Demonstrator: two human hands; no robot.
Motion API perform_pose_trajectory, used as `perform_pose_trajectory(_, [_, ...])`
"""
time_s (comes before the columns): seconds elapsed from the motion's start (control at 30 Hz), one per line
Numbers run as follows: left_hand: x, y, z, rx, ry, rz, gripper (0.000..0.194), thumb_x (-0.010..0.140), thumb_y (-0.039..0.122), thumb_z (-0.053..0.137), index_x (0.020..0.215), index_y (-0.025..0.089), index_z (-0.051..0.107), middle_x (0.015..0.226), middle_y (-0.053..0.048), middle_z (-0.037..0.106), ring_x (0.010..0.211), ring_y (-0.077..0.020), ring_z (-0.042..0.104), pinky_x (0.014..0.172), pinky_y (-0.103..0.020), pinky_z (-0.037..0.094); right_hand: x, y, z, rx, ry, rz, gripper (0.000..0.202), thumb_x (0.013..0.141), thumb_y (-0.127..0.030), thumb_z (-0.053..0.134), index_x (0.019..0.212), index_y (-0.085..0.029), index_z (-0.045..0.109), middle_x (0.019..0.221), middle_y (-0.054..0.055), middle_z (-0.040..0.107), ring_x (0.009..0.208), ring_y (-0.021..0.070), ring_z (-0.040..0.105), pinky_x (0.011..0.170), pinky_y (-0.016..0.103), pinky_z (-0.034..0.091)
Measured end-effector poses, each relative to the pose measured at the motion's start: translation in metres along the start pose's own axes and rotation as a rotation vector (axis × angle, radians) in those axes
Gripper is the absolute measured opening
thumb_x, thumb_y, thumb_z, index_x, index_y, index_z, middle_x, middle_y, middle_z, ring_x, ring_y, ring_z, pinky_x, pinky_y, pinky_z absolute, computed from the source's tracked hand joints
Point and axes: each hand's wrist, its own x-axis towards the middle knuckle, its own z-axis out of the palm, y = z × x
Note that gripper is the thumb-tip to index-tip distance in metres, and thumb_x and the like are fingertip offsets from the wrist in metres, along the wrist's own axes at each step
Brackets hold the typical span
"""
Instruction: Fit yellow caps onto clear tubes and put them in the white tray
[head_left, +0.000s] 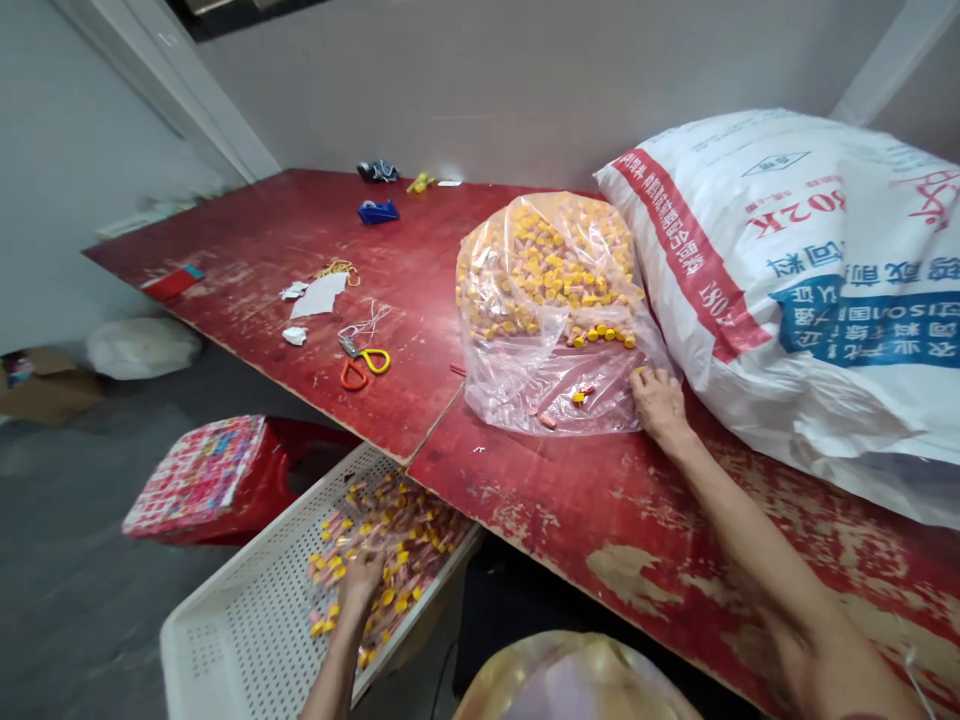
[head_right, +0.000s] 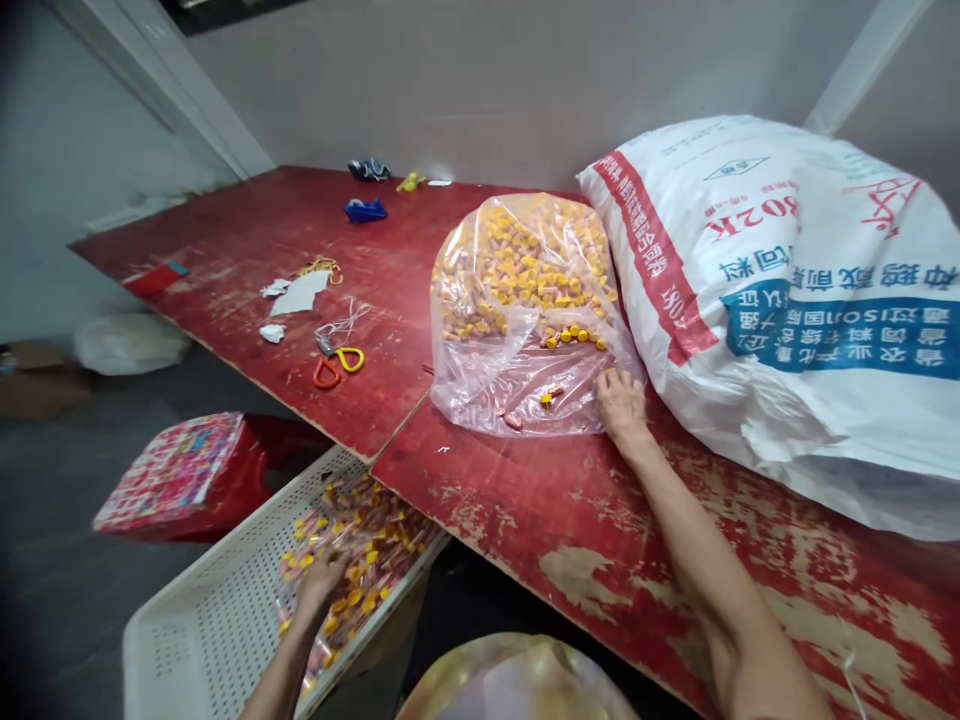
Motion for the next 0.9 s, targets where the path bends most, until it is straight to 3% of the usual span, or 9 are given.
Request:
perform_pose_trajectory(0.1, [-0.006, 0.032, -0.005, 0.006, 0.157, 0.078, 0.027, 0.079, 0.037, 0.045, 0.080, 0.017, 0.063, 0.077, -0.011, 0.063, 0.083, -0.0309, 0.062, 0.071, -0.038, 0.046, 0.005, 0.002, 0.001, 0.002, 0.030, 0.002, 0.027, 0.084, -0.008, 0.036, 0.092, -0.007, 0.062, 0.093, 0.023, 0.057, 0.090, 0.0322, 0.047, 0.074, 0.046, 0.037])
perform_pose_trajectory(0.2, [-0.024, 0.111, -0.011, -0.221, 0.386, 0.447, 0.027, 0.086, 0.033, 0.041, 0.088, 0.018, 0.064, 0.093, -0.012, 0.064, 0.095, -0.0262, 0.058, 0.088, -0.038, 0.042, -0.003, -0.001, 0.002, 0.046, 0.087, -0.022, 0.021, 0.085, -0.017, 0.043, 0.092, -0.010, 0.061, 0.100, 0.021, 0.057, 0.094, 0.0317, 0.047, 0.079, 0.045, 0.038])
perform_pose_trajectory(0.3, [-0.035, 0.218, 0.000, -0.466, 0.194, 0.905, 0.020, 0.089, 0.028, 0.045, 0.088, 0.021, 0.064, 0.089, -0.006, 0.065, 0.088, -0.0198, 0.058, 0.084, -0.031, 0.044, -0.023, -0.011, 0.004, 0.152, 0.191, -0.065, 0.025, 0.088, -0.024, 0.042, 0.106, -0.013, 0.056, 0.107, 0.015, 0.057, 0.098, 0.0267, 0.051, 0.084, 0.041, 0.041])
perform_pose_trajectory(0.37, [-0.030, 0.291, 0.019, -0.483, 0.040, 1.066, 0.019, 0.089, 0.024, 0.046, 0.083, 0.021, 0.064, 0.086, -0.006, 0.064, 0.084, -0.0186, 0.059, 0.080, -0.030, 0.044, -0.041, -0.021, 0.004, 0.242, 0.281, -0.074, 0.027, 0.092, -0.026, 0.038, 0.111, -0.014, 0.052, 0.100, 0.012, 0.060, 0.090, 0.0229, 0.055, 0.082, 0.037, 0.044])
perform_pose_trajectory(0.47, [-0.010, 0.384, 0.053, -0.278, -0.016, 1.057, 0.017, 0.088, 0.021, 0.049, 0.083, 0.016, 0.065, 0.091, -0.010, 0.063, 0.087, -0.0209, 0.059, 0.078, -0.031, 0.044, -0.069, -0.034, -0.001, 0.411, 0.391, -0.011, 0.026, 0.094, -0.032, 0.041, 0.113, -0.017, 0.051, 0.094, 0.009, 0.062, 0.080, 0.0211, 0.057, 0.074, 0.035, 0.047])
perform_pose_trajectory(0.57, [0.009, 0.446, 0.079, -0.172, 0.018, 0.960, 0.017, 0.087, 0.016, 0.051, 0.095, 0.011, 0.064, 0.106, -0.018, 0.059, 0.091, -0.0246, 0.059, 0.078, -0.033, 0.044, -0.094, -0.039, -0.009, 0.574, 0.387, 0.129, 0.028, 0.092, -0.034, 0.046, 0.113, -0.018, 0.053, 0.098, 0.010, 0.063, 0.083, 0.0213, 0.059, 0.068, 0.033, 0.049])
perform_pose_trajectory(0.63, [0.017, 0.468, 0.088, -0.167, 0.022, 0.934, 0.020, 0.087, 0.010, 0.047, 0.099, 0.008, 0.062, 0.110, -0.021, 0.057, 0.096, -0.0268, 0.058, 0.080, -0.035, 0.043, -0.106, -0.039, -0.015, 0.664, 0.324, 0.221, 0.029, 0.091, -0.036, 0.047, 0.112, -0.018, 0.055, 0.097, 0.009, 0.064, 0.083, 0.0206, 0.060, 0.064, 0.031, 0.050])
perform_pose_trajectory(0.73, [0.023, 0.476, 0.094, -0.157, 0.013, 0.944, 0.025, 0.087, 0.005, 0.040, 0.100, 0.008, 0.061, 0.112, -0.021, 0.056, 0.105, -0.0275, 0.054, 0.086, -0.035, 0.041, -0.116, -0.033, -0.020, 0.770, 0.249, 0.309, 0.030, 0.089, -0.036, 0.049, 0.111, -0.018, 0.058, 0.099, 0.009, 0.064, 0.084, 0.0195, 0.061, 0.067, 0.030, 0.051])
perform_pose_trajectory(0.9, [0.013, 0.432, 0.082, -0.200, -0.014, 1.029, 0.015, 0.086, 0.012, 0.049, 0.097, 0.011, 0.059, 0.104, -0.016, 0.059, 0.100, -0.0245, 0.054, 0.088, -0.034, 0.040, -0.118, -0.022, -0.019, 0.905, 0.207, 0.415, 0.034, 0.088, -0.038, 0.047, 0.113, -0.017, 0.058, 0.099, 0.008, 0.063, 0.083, 0.0190, 0.061, 0.076, 0.033, 0.050])
